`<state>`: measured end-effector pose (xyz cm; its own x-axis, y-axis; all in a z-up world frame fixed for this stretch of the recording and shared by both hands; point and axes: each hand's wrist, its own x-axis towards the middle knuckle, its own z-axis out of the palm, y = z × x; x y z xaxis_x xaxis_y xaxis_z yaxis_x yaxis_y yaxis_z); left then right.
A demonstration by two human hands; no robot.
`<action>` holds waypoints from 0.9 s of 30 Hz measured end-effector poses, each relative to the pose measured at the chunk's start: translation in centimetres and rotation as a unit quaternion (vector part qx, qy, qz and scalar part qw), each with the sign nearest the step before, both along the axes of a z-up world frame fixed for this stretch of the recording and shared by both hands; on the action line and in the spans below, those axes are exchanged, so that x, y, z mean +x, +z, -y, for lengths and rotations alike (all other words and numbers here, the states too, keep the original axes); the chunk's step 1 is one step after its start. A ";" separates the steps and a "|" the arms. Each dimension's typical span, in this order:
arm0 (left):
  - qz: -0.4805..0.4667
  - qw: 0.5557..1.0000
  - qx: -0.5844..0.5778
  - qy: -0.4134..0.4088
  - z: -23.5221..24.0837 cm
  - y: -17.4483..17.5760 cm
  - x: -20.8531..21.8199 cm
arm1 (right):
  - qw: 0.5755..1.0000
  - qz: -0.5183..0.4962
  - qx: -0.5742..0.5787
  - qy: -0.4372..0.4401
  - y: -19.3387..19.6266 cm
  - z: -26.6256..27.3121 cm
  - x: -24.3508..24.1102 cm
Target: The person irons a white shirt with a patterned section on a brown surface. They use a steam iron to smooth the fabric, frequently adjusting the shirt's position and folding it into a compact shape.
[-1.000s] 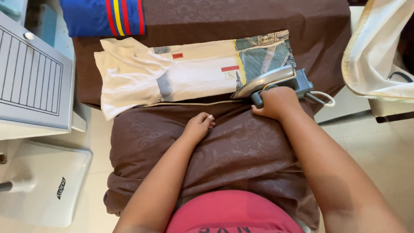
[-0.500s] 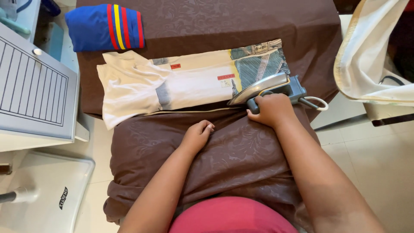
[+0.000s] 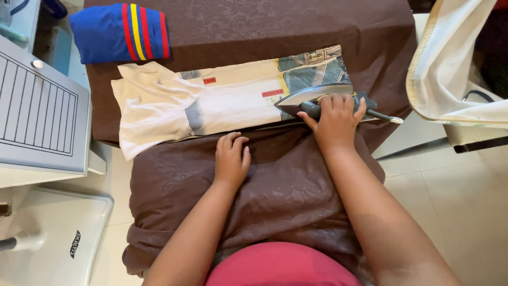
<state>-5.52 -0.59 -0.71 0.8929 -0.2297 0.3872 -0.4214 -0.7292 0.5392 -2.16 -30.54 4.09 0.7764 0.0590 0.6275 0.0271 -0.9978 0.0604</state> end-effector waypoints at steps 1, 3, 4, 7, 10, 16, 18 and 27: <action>-0.001 1.000 0.000 -0.001 0.2 0.8 -0.3 | 1.000 -0.001 0.000 -0.001 0.4 -0.4 -0.1; 0.016 0.999 0.047 0.003 0.5 2.3 -0.8 | 0.999 0.000 0.003 -0.039 1.2 -1.3 -0.1; 0.015 0.999 0.047 0.003 0.6 1.5 -0.6 | 0.999 -0.001 0.003 -0.038 1.8 -1.8 -0.2; 0.012 0.994 0.110 0.005 1.0 -0.1 -0.3 | 0.997 0.005 0.042 -0.058 2.3 -2.4 0.2; -0.007 0.992 0.125 -0.009 1.2 0.2 -0.3 | 0.995 -0.017 0.085 -0.049 1.2 -1.7 1.3; 0.010 0.990 0.135 -0.033 1.7 -1.0 0.4 | 0.988 -0.059 0.142 -0.012 1.9 -1.8 2.0; 0.034 0.982 0.183 -0.037 2.0 -2.4 0.8 | 0.989 -0.041 0.140 -0.016 2.6 -2.0 1.8; 0.034 0.980 0.188 -0.054 2.7 -3.2 1.5 | 0.994 -0.047 0.099 -0.024 1.0 -1.5 2.7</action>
<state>-4.01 -3.25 -3.86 0.8305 -0.4592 0.3152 -0.5327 -0.8202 0.2085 0.53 -29.06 5.14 0.8307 -0.0978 0.5481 -0.0254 -0.9901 -0.1380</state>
